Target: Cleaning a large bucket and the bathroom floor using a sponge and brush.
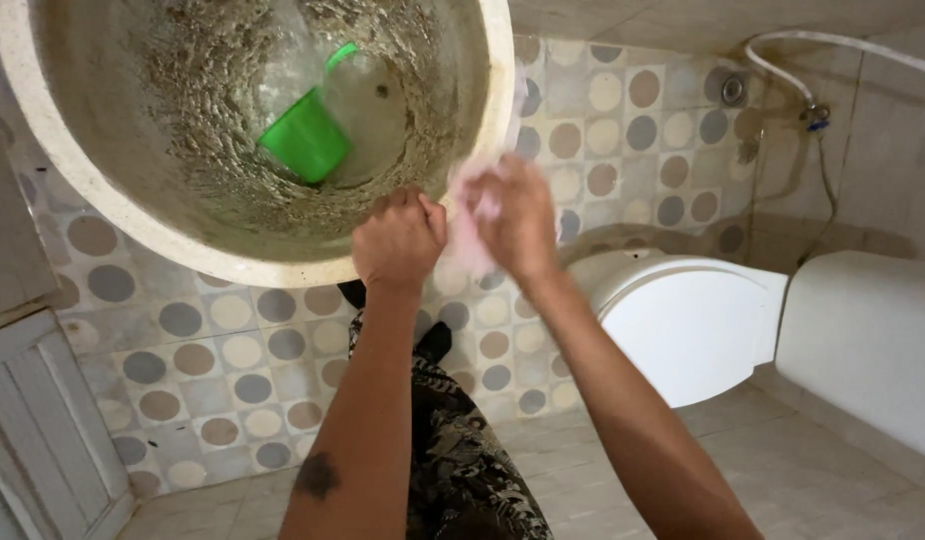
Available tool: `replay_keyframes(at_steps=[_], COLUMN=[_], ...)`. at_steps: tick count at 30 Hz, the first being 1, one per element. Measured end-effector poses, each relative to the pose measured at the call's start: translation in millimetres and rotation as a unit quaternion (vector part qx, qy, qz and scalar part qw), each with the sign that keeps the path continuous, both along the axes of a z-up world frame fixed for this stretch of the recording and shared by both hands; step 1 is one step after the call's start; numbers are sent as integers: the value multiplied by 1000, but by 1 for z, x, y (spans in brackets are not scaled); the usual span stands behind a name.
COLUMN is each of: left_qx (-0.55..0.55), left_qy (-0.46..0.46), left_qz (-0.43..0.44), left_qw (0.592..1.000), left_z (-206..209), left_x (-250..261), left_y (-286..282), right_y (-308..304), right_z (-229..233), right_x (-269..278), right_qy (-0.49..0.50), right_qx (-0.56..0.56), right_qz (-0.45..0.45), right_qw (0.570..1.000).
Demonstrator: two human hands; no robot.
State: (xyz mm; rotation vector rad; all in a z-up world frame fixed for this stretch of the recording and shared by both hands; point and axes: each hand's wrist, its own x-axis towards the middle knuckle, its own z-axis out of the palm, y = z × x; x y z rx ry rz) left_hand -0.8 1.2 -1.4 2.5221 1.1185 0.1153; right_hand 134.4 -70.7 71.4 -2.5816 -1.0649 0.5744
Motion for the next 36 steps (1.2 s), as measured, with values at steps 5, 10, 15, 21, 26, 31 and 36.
replay_keyframes(at_steps=[5,10,15,21,26,31,36], left_qx=[0,-12,-22,-40,-3,3,-29], left_qy=[13,61,39,17,32,40,0], left_qz=[-4,-33,-14,42,-16,-17,3], left_qw=[1000,998,999,998,999,999,1000], left_z=[1,-5,4,7,-5,-1,5], left_x=[2,0,-2,4,-1,0,2], left_y=[3,1,1,5,-1,3,3], right_y=[8,24,3,4,28,-3,-17], right_z=[-15,-51,-36,5,-26,-45,-5], right_x=[32,88,40,7,69,37,-9], right_qy=[36,-162,-81,31,-38,-238,-60], right_qx=[145,178,151,187,131,132,131], right_qz=[18,92,60,39,-69,31,66], right_qw=[989,966,983,981,988,962,987])
